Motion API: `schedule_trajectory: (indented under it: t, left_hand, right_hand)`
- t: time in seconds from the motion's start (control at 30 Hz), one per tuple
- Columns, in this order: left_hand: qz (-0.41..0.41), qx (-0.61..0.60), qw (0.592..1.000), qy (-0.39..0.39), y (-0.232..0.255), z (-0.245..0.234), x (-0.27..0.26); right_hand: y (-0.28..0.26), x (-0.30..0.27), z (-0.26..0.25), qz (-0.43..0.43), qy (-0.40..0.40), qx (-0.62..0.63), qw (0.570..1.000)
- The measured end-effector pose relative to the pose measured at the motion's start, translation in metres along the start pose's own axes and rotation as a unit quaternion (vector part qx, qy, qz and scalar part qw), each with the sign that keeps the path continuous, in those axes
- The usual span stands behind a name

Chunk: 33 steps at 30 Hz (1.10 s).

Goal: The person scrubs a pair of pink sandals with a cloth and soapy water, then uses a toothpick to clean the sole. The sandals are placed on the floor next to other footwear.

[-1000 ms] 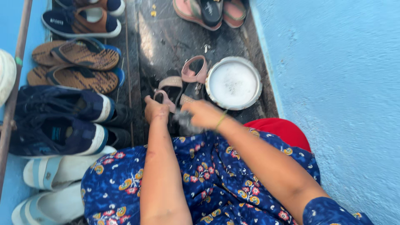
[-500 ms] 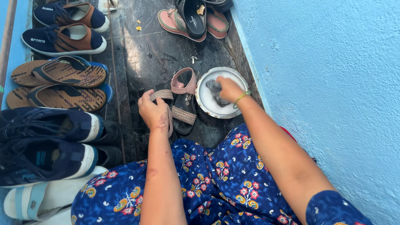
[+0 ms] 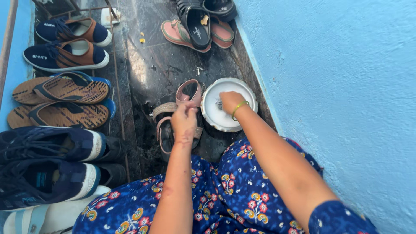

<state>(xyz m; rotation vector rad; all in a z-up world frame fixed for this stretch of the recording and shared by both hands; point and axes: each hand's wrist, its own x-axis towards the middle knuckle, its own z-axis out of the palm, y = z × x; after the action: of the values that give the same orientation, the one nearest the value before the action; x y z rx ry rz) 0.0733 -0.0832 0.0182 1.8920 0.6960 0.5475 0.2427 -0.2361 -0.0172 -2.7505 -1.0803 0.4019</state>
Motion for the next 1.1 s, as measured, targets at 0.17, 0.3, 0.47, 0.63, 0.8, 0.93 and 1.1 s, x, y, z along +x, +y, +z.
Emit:
schedule_trajectory:
  t: [0.17,0.3,0.47,0.63,0.8,0.93,1.1]
  left_hand:
    - [-0.063,-0.258,0.956,-0.123,-0.006,0.072,0.012]
    - [-0.267,-0.315,0.901,-0.131,-0.009,0.123,0.034]
    - [-0.405,-0.479,0.771,-0.115,-0.029,0.168,0.046]
    - [-0.379,-0.580,0.714,-0.096,-0.034,0.184,0.055]
    - [-0.356,-0.510,0.781,0.050,-0.003,0.177,0.045]
    - [-0.223,-0.448,0.865,0.035,0.019,0.173,0.033]
    - [0.002,-0.175,0.984,0.029,0.036,0.162,0.033]
  right_hand:
    - [-0.009,-0.049,-0.097,-0.029,0.158,0.122,0.979]
    - [-0.008,-0.069,-0.127,-0.076,0.246,0.227,0.939]
    - [0.007,-0.051,-0.087,-0.024,0.282,0.542,0.791]
    - [0.017,-0.013,-0.030,0.029,0.282,0.780,0.558]
    - [0.024,0.010,0.018,0.230,0.285,0.767,0.528]
    - [0.030,0.020,0.040,0.281,0.339,0.636,0.634]
    - [0.027,0.006,0.008,0.288,0.150,0.778,0.538]
